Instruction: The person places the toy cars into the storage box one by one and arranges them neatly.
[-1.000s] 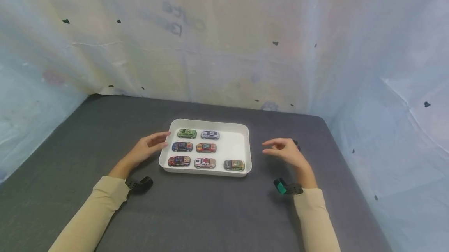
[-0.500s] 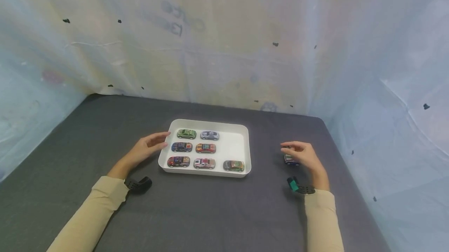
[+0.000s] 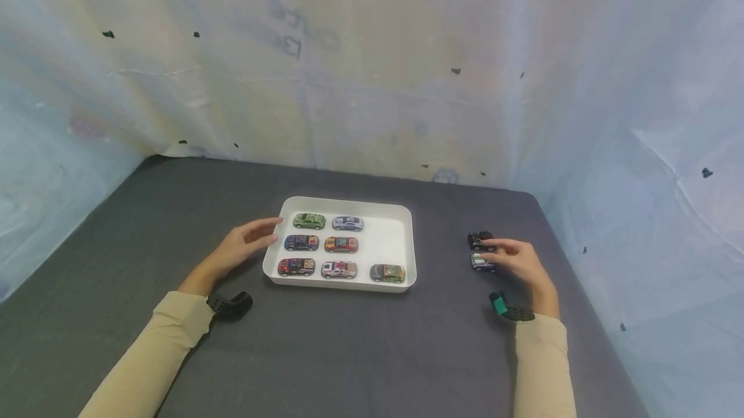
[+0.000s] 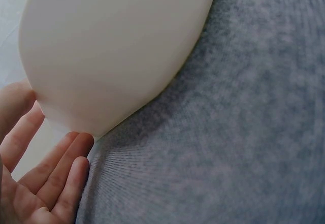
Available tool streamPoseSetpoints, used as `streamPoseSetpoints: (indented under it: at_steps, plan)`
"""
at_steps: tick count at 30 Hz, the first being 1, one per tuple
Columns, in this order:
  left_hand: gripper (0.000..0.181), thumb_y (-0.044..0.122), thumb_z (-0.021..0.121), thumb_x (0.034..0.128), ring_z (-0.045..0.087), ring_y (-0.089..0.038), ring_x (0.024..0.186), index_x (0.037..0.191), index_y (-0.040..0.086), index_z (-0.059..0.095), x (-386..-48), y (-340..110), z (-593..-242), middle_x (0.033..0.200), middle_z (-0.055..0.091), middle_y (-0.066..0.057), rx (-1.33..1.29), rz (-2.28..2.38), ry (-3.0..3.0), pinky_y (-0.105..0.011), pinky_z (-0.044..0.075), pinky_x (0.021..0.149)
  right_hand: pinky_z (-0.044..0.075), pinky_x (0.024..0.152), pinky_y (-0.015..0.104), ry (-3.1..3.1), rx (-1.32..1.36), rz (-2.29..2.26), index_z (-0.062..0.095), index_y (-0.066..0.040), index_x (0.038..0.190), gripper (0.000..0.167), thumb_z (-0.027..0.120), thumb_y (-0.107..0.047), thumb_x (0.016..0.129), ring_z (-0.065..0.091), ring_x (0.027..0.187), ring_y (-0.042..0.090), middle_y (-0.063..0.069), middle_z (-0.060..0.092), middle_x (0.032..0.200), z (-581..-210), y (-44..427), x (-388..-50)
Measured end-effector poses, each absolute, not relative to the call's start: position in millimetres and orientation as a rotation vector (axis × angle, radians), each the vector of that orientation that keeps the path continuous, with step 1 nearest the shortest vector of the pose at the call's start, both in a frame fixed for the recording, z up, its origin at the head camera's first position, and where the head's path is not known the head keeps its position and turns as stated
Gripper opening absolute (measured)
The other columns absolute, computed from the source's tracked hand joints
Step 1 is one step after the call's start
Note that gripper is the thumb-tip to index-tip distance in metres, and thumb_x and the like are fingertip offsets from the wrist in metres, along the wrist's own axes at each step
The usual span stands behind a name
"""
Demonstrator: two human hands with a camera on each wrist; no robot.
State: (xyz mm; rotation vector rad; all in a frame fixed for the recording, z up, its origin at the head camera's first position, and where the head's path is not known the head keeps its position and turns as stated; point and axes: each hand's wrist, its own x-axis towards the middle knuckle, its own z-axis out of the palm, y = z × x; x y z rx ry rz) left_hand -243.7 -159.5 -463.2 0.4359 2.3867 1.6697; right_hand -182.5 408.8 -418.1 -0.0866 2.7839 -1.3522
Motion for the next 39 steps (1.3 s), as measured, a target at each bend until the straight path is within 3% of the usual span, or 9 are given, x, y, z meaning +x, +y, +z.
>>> streamPoseSetpoints:
  at_steps: [11, 20, 29, 32, 37, 39]
  plan:
    - [0.053, 0.032, 0.062, 0.0945, 0.055, -0.01, 0.115, 0.142, 0.012, 0.049, -245, -160, -464, 0.144, 0.051, -0.017, 0.436, 1.671, 2.392, -0.014, 0.047, 0.086, 0.035, 0.053, 0.029, 2.723, -0.102, -1.352, 0.056, 0.012, 0.126, 0.046, 0.069, -0.013, 0.089, 0.032, 0.051, 0.004, -0.016, 0.037, 0.058, -426, 420, -180]
    - [0.053, 0.031, 0.062, 0.0949, 0.052, -0.031, 0.127, 0.142, 0.011, 0.048, -245, -159, -465, 0.144, 0.051, -0.017, 0.446, 1.68, 2.387, -0.013, 0.047, 0.086, 0.035, 0.053, 0.027, 2.713, -0.047, -1.303, 0.057, 0.011, 0.127, 0.049, 0.069, -0.018, 0.089, 0.033, 0.052, 0.002, -0.015, 0.036, 0.057, -429, 424, -180]
    - [0.053, 0.031, 0.061, 0.0954, 0.051, -0.034, 0.128, 0.142, 0.011, 0.048, -244, -160, -464, 0.144, 0.05, -0.018, 0.451, 1.675, 2.391, -0.013, 0.046, 0.086, 0.035, 0.052, 0.026, 2.75, -0.092, -1.281, 0.062, 0.011, 0.119, 0.043, 0.07, -0.017, 0.088, 0.033, 0.051, 0.001, -0.016, 0.034, 0.056, -431, 424, -182]
    - [0.053, 0.031, 0.061, 0.0952, 0.053, -0.029, 0.126, 0.142, 0.012, 0.048, -244, -160, -464, 0.144, 0.051, -0.017, 0.449, 1.674, 2.392, -0.013, 0.046, 0.086, 0.035, 0.052, 0.026, 2.76, -0.082, -1.272, 0.062, 0.011, 0.119, 0.043, 0.071, -0.017, 0.087, 0.032, 0.051, 0.001, -0.015, 0.033, 0.056, -431, 424, -183]
    - [0.053, 0.032, 0.062, 0.0946, 0.056, -0.01, 0.115, 0.142, 0.011, 0.048, -244, -160, -464, 0.143, 0.052, -0.018, 0.441, 1.656, 2.404, -0.014, 0.047, 0.086, 0.035, 0.052, 0.025, 2.763, -0.058, -1.266, 0.062, 0.011, 0.119, 0.045, 0.072, -0.017, 0.087, 0.032, 0.052, 0.001, -0.015, 0.032, 0.056, -428, 421, -181]
    - [0.053, 0.031, 0.063, 0.0945, 0.056, -0.009, 0.114, 0.142, 0.011, 0.049, -244, -160, -463, 0.142, 0.052, -0.018, 0.436, 1.657, 2.408, -0.014, 0.047, 0.085, 0.035, 0.052, 0.026, 2.758, -0.054, -1.272, 0.061, 0.012, 0.12, 0.045, 0.071, -0.017, 0.087, 0.032, 0.051, 0.001, -0.015, 0.032, 0.055, -426, 420, -181]
